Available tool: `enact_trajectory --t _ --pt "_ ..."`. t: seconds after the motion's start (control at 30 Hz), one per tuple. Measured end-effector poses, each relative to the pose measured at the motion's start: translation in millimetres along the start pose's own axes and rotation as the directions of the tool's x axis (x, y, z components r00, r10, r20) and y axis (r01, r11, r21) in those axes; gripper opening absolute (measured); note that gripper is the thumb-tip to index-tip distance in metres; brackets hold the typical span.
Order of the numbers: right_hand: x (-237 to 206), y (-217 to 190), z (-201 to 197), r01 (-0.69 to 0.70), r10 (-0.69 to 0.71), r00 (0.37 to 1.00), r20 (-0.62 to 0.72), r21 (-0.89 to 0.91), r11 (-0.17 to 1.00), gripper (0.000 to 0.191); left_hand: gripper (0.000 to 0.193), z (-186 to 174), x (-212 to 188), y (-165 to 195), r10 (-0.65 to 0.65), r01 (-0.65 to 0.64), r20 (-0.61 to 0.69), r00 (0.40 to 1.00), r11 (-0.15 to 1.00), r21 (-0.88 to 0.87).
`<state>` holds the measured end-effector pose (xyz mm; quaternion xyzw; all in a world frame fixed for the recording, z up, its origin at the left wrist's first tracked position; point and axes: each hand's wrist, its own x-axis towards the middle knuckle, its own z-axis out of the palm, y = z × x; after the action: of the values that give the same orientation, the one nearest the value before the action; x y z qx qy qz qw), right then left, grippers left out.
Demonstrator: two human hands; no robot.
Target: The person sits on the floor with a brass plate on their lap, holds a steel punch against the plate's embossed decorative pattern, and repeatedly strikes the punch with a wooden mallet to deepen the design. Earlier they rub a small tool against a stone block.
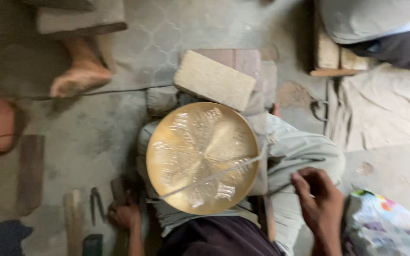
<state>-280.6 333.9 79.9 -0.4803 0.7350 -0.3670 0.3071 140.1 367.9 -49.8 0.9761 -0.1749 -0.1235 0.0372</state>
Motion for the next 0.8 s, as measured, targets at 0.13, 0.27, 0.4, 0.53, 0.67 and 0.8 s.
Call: enact_trajectory --t 0.13,0.27,0.4,0.53,0.67,0.8 --pt "-10 14 4 -0.113 0.077 0.987 0.138 0.278 0.954 0.013 0.097 7 -20 6 0.210 -0.205 -0.050 0.976 0.974 0.098" --pt "-29 15 4 -0.231 0.074 0.952 0.298 0.538 0.811 0.013 0.061 -15 -21 3 0.324 -0.335 -0.099 0.941 0.846 -0.416" --pt "-45 9 13 -0.405 0.045 0.883 0.468 0.708 0.579 0.016 0.024 -72 -62 18 0.542 -0.613 -0.323 0.776 0.526 -0.589" --pt "-59 7 26 -0.561 -0.005 0.783 0.622 0.708 0.429 0.018 0.022 -115 -127 36 0.860 -0.603 -0.008 0.511 0.352 -0.716" --pt "-71 7 31 -0.421 -0.070 0.798 0.598 0.637 0.646 0.019 0.024 -99 -169 60 0.997 -0.193 0.006 0.077 0.021 -0.981" --pt "-61 9 22 -0.194 -0.002 0.895 0.446 0.394 0.898 0.027 0.023 -83 -167 65 0.977 0.054 0.083 0.195 0.073 -0.996"
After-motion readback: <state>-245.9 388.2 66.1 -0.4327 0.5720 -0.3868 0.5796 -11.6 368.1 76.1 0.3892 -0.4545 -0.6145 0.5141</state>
